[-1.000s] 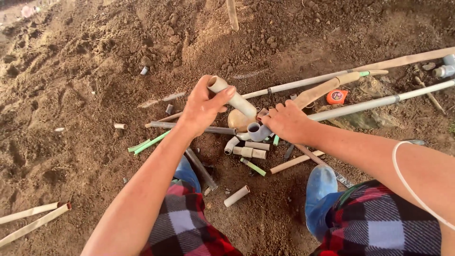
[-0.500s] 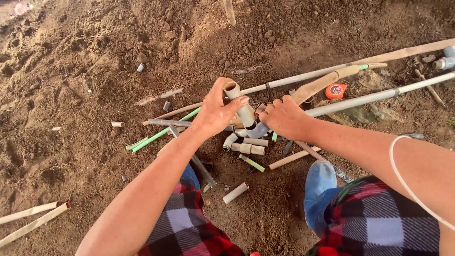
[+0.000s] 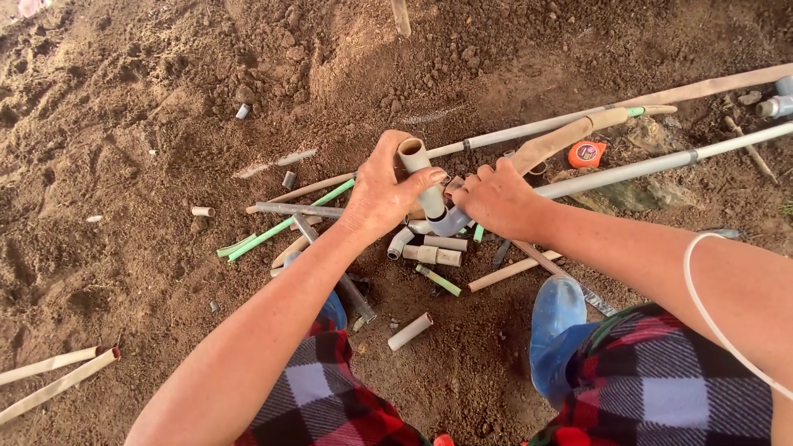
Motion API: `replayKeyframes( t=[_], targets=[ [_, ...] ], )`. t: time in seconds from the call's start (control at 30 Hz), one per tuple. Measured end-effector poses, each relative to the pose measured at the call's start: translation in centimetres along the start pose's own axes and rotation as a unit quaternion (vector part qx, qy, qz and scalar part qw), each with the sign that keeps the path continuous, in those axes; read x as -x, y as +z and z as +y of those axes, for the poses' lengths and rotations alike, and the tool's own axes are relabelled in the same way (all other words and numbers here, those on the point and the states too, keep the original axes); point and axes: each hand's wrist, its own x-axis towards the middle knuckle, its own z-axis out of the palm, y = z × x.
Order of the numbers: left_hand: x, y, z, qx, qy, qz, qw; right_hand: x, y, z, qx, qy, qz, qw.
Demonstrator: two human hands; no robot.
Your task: Connecting various PVC pipe segments and fittings while sitting on the ground.
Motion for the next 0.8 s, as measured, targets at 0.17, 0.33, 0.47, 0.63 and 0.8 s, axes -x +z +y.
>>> replayKeyframes(
  t=[0.17, 0.33, 0.47, 0.63, 0.8],
  targets=[
    [0.4, 0.6, 0.4, 0.008, -0.001, 0.018, 1.000, -0.1, -0.5, 0.7, -0.003, 0.003, -0.035, 0.999],
    [-0.3, 0.5, -0.4, 0.023, 0.001, 0.017, 1.000, -0.2, -0.4, 0.5, -0.001, 0.003, -0.030, 1.000],
    [-0.5, 0.6, -0.9, 0.065, 0.025, -0.005, 0.998, 0.1, -1.2, 0.7, -0.024, 0.013, -0.044, 0.999],
    [-1.1, 0.3, -2.0, 0.061, 0.036, 0.015, 0.997, -0.3, 0.3, 0.5, -0.066, 0.021, -0.009, 0.998],
    [-0.4, -0.4, -0.2, 0.066, 0.067, -0.020, 0.995, -1.6, 4.6, 0.9, -0.101, 0.015, 0.117, 0.988]
  ],
)
